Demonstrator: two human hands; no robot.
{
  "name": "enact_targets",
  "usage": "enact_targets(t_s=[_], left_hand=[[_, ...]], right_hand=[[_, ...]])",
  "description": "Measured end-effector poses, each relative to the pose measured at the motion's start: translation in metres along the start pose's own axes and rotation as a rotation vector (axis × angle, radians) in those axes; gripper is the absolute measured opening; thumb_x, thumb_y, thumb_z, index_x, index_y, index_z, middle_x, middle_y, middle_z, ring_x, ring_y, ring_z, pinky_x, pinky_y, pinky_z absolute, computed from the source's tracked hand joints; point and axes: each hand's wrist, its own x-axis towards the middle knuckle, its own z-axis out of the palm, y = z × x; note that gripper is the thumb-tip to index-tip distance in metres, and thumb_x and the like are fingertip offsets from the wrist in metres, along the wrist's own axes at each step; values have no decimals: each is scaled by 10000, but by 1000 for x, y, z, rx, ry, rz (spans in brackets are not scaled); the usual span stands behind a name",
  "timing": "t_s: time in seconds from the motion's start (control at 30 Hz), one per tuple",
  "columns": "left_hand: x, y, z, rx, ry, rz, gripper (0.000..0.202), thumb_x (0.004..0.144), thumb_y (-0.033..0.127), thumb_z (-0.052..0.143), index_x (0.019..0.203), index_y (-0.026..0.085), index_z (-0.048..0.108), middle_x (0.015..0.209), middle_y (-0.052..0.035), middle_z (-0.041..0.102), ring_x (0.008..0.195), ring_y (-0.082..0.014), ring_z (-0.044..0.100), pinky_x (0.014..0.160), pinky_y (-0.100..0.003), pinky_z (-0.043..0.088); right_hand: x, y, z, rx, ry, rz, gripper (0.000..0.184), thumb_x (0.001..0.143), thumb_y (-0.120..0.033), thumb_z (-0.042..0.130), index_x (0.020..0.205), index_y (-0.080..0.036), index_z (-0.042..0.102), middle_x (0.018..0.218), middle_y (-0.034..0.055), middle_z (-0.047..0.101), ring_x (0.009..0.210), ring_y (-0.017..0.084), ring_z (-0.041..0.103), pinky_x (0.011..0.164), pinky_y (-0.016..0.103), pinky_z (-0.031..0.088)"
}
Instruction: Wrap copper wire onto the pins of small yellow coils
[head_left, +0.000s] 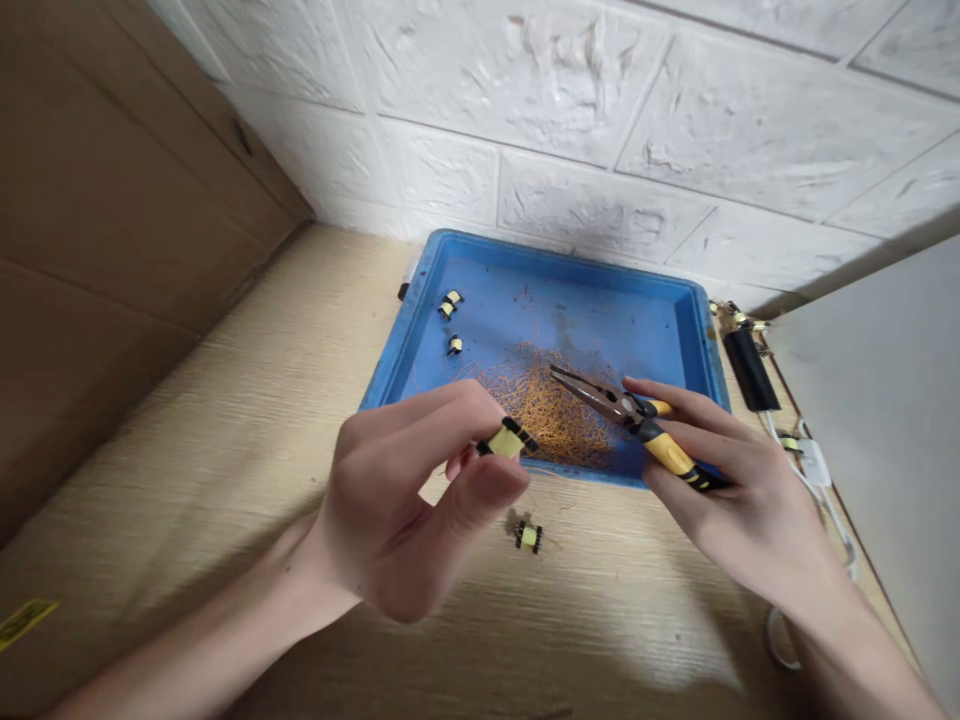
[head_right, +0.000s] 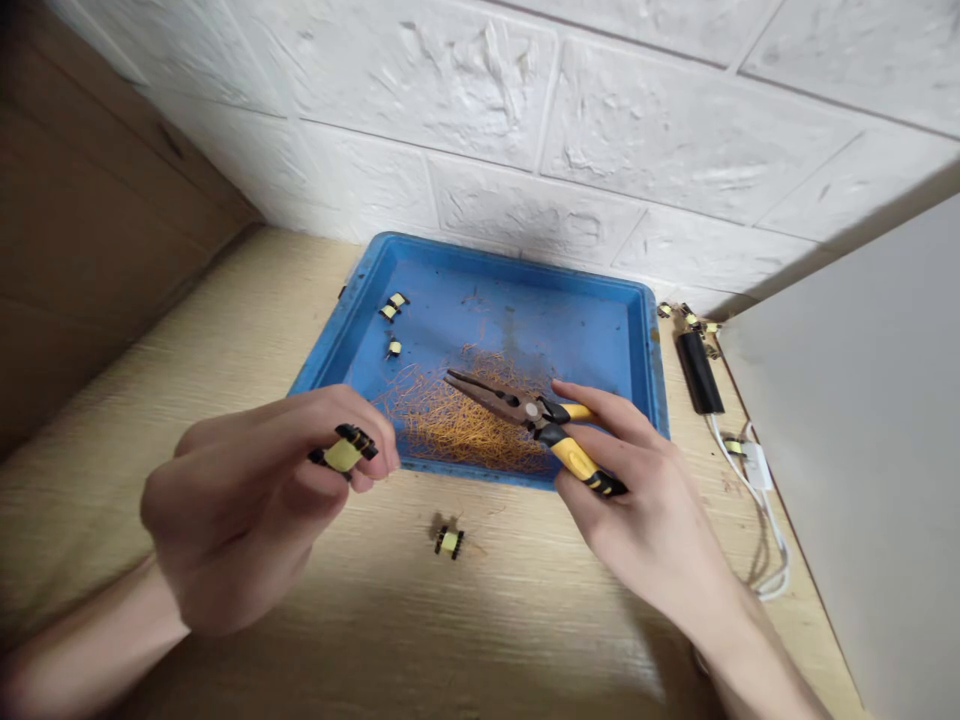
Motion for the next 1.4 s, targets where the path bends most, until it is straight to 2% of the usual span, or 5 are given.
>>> enact_targets(t_s=[0.23, 0.57, 0.97, 1.17, 1.4], left_hand=[[8, 5, 1, 78, 44, -5, 151, 1019, 181, 596, 988, 225, 736, 822, -6, 717, 711, -139, 658, 606, -284, 506], [13, 0, 1, 21, 118, -125, 423, 949, 106, 719, 1266, 378, 783, 883, 51, 698, 756, -77, 618, 671, -188, 524], [17, -1, 6, -263, 163, -428, 116, 934, 199, 776, 1020, 275, 758, 1070, 25, 829, 992, -126, 766, 849, -189, 600], [19, -8, 2, -332, 217, -530, 109, 865, 220, 856, 932, 288, 803, 899, 54, 789, 831, -79, 736, 718, -106, 582], [19, -13, 0, -620, 202, -649, 173, 777, 305, 953, 896, 303, 826, 902, 54, 818, 852, -106, 790, 774, -141, 634]], right_hand=[[-2, -5, 1, 92, 17, -16, 232, 823, -52, 630, 817, -260, 735, 1285, -10, 768, 1142, 177, 752, 984, 231, 568], [-2, -7, 4, 149, 29, -12, 249, 825, -31, 642, 818, -262, 733, 1207, -31, 773, 1100, 147, 745, 979, 187, 547], [1, -4, 5, 117, 62, -7, 220, 827, -51, 643, 771, -246, 727, 1207, 0, 775, 1097, 175, 751, 944, 226, 566], [0, -5, 6, 103, 41, -5, 222, 828, -59, 641, 835, -244, 765, 1176, 10, 767, 1020, 164, 753, 946, 233, 571], [-1, -6, 7, 135, 36, -2, 209, 849, -62, 646, 806, -241, 743, 1150, 16, 755, 1031, 168, 740, 942, 233, 567]])
